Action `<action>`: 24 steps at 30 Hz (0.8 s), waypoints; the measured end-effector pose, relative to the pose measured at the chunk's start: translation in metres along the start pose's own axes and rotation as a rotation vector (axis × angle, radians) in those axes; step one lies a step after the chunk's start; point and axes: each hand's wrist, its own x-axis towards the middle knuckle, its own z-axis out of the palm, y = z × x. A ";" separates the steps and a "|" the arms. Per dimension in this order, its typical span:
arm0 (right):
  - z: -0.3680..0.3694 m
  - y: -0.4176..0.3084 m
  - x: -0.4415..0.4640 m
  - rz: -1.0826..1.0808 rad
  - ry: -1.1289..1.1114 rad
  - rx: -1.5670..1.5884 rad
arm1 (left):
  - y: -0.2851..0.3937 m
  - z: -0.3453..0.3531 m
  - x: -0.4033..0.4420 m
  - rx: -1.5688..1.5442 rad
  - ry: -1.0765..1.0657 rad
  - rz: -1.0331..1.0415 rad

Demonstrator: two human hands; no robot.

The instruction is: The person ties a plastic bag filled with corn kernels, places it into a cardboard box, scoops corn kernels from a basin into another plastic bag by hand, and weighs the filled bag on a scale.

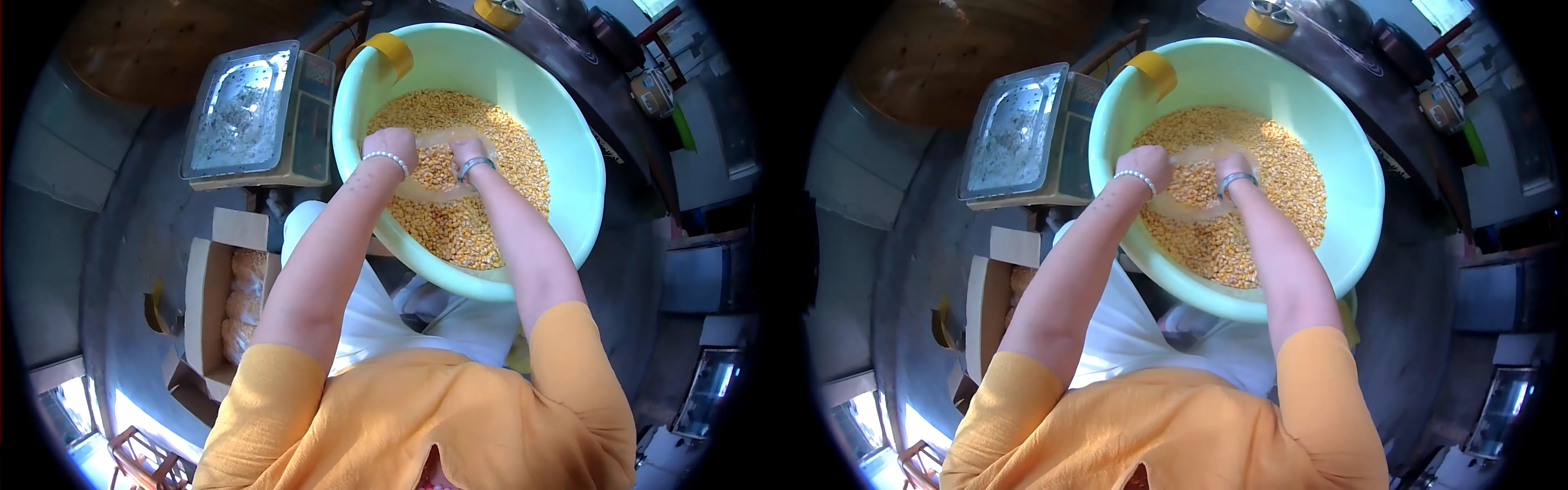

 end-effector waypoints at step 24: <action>-0.039 -0.032 -0.139 -0.757 -0.515 -0.584 | 0.001 0.006 0.005 0.014 0.024 -0.033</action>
